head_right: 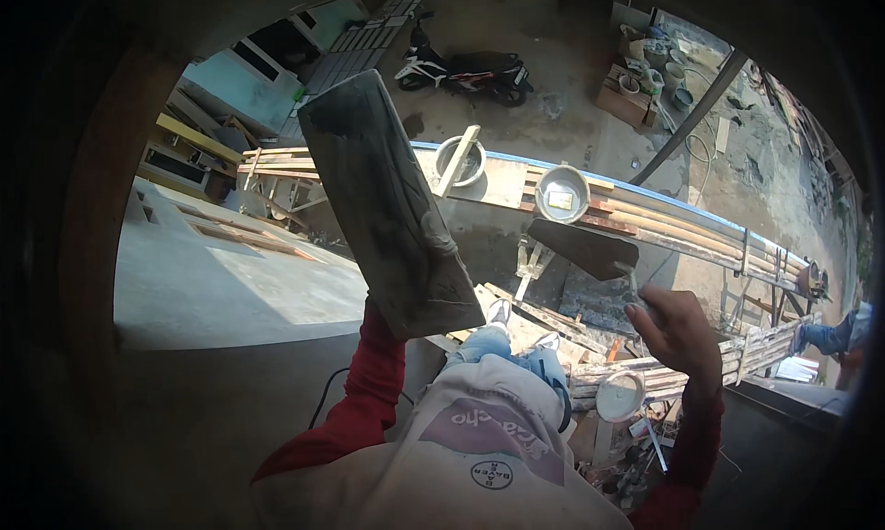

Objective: The person applies plaster to an overhead beam using a trowel and a hawk, wets their hand in a basin of water, and smooths the plastered surface with a trowel.

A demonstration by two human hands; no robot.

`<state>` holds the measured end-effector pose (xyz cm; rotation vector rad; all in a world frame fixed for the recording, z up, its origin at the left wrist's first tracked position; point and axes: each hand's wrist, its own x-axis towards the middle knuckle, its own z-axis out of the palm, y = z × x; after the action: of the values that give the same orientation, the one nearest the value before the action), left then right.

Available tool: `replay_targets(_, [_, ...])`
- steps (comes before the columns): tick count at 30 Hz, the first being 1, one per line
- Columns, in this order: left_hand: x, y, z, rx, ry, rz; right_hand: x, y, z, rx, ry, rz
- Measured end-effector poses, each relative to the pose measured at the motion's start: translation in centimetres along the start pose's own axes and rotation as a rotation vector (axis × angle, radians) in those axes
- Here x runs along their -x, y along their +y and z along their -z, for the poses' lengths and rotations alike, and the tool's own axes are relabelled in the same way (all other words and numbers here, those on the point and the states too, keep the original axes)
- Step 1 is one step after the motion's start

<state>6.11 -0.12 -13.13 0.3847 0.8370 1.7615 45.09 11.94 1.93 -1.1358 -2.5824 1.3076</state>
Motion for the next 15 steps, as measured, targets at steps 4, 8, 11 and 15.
replay_targets(4, [2.1,2.2,2.8,0.007,0.112,-0.097,-4.2,-2.2,-6.9,0.193,0.677,0.462])
replay_targets(8, [5.2,2.9,5.1,-0.02,0.204,-0.16,-11.4,-2.4,-10.1,0.37,0.851,0.854])
replay_targets(11, [6.7,4.0,6.8,-0.047,0.245,-0.188,-16.2,-5.6,-10.5,0.158,0.943,0.935])
replay_targets(15, [8.9,5.3,8.7,-0.08,0.287,-0.214,-17.7,-12.8,-7.5,-0.156,1.195,0.971])
